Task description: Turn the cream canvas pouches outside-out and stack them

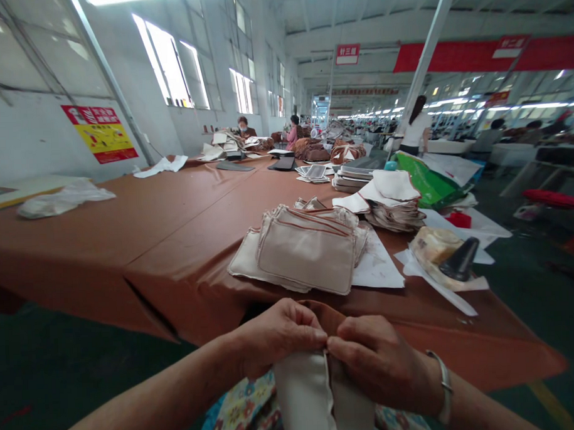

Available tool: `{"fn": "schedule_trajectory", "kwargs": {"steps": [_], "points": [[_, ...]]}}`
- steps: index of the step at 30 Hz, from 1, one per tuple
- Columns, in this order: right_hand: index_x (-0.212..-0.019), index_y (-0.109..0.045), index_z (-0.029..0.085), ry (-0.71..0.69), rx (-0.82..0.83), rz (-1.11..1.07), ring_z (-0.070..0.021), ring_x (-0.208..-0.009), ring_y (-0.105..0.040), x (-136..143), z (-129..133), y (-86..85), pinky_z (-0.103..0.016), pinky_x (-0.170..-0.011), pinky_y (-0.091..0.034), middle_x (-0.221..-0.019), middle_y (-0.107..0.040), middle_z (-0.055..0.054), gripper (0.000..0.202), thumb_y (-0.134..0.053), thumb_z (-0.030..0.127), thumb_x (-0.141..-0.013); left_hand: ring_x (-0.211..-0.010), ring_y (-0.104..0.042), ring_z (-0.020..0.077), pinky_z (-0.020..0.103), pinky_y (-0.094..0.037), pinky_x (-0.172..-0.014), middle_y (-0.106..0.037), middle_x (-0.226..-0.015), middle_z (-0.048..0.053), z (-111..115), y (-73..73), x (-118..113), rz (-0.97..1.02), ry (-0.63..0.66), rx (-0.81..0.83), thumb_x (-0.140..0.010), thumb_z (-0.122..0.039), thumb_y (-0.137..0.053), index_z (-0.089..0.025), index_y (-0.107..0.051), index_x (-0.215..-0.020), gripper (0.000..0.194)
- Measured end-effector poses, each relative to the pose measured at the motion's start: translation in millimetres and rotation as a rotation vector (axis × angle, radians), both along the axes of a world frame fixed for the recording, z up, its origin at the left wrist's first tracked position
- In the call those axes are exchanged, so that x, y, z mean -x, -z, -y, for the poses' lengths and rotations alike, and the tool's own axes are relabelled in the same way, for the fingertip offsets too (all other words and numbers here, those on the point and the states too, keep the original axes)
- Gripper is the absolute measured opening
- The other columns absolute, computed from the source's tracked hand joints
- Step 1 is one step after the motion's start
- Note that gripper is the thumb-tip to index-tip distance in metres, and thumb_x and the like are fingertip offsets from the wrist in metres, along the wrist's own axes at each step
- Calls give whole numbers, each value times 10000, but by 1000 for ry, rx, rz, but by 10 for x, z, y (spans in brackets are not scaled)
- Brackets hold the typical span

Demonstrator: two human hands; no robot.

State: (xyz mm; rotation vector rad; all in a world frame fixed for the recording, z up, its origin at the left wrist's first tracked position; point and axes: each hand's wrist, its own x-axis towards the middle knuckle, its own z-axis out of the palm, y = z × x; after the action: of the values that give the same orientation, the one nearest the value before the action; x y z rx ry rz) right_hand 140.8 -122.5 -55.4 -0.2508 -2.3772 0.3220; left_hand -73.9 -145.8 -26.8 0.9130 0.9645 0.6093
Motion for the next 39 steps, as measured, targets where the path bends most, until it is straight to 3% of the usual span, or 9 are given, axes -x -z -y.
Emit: {"fn": "schedule_trajectory", "kwargs": {"steps": [5, 9, 12, 14, 20, 27, 31, 35, 39], "points": [[-1059, -533, 172, 21, 918, -117, -127, -637, -439, -43, 27, -74, -219, -552, -368, -768, -515, -9, 240, -404, 365, -1000, -510, -404, 62, 174, -279, -465, -557, -637, -3, 30, -90, 21, 4, 66, -146, -674, -455, -797, -84, -666, -762, 404], [-787, -569, 126, -34, 1186, -65, -93, -589, -350, -39, -39, -202, -200, -515, -292, -693, -448, 11, 416, -430, 465, -984, -498, -362, 52, 167, -249, -455, -525, -613, -12, 28, -149, 50, -39, 104, -238, -715, -479, -765, -81, -657, -762, 415], [-770, -545, 131, -148, 1334, -41, -71, -532, -287, -27, -47, -236, -195, -470, -232, -641, -394, 38, 386, -528, 479, -936, -515, -364, 55, 170, -261, -471, -524, -630, -7, 31, -155, 63, -20, 111, -264, -740, -460, -752, -83, -646, -778, 394], [-779, -550, 131, -154, 1290, -24, -74, -536, -302, -11, -19, -230, -197, -473, -242, -642, -412, 34, 355, -554, 456, -923, -516, -367, 56, 173, -262, -474, -524, -640, -4, 42, -138, 60, -2, 114, -260, -751, -446, -747, -85, -637, -788, 379], [-715, -505, 153, 0, 758, -34, -92, -592, -375, 33, -8, -225, -204, -536, -303, -658, -450, 27, 256, -518, 279, -938, -481, -375, 61, 184, -257, -459, -511, -609, -13, 59, -88, 4, 34, 46, -279, -747, -469, -728, -112, -594, -749, 382], [-771, -541, 147, -59, 934, 46, -97, -623, -340, 34, -162, -320, -201, -533, -288, -697, -421, 28, 333, -487, 409, -969, -563, -342, 79, 180, -254, -483, -478, -630, -31, -19, -304, 14, -366, 102, -609, -811, -501, -650, -119, -571, -714, 401], [-743, -532, 143, -99, 1105, -73, -90, -591, -311, 46, -139, -214, -218, -501, -229, -684, -433, 24, 358, -577, 454, -914, -532, -284, 71, 195, -214, -477, -429, -612, -49, -47, -308, 102, -158, 167, -417, -739, -604, -685, -129, -547, -717, 494], [-738, -535, 142, -118, 1159, -126, -96, -607, -301, 41, -153, -96, -232, -524, -228, -682, -418, 25, 349, -601, 442, -903, -499, -296, 81, 211, -224, -463, -452, -591, -22, -45, -249, 118, -55, 28, -200, -817, -707, -501, -107, -606, -729, 616], [-732, -533, 142, -133, 1153, -135, -96, -612, -311, 78, -248, -74, -227, -531, -247, -696, -419, 27, 353, -608, 444, -897, -477, -260, 61, 204, -199, -457, -397, -561, -55, -1, -221, 22, -2, 53, -158, -709, -584, -719, -145, -505, -670, 490]]}}
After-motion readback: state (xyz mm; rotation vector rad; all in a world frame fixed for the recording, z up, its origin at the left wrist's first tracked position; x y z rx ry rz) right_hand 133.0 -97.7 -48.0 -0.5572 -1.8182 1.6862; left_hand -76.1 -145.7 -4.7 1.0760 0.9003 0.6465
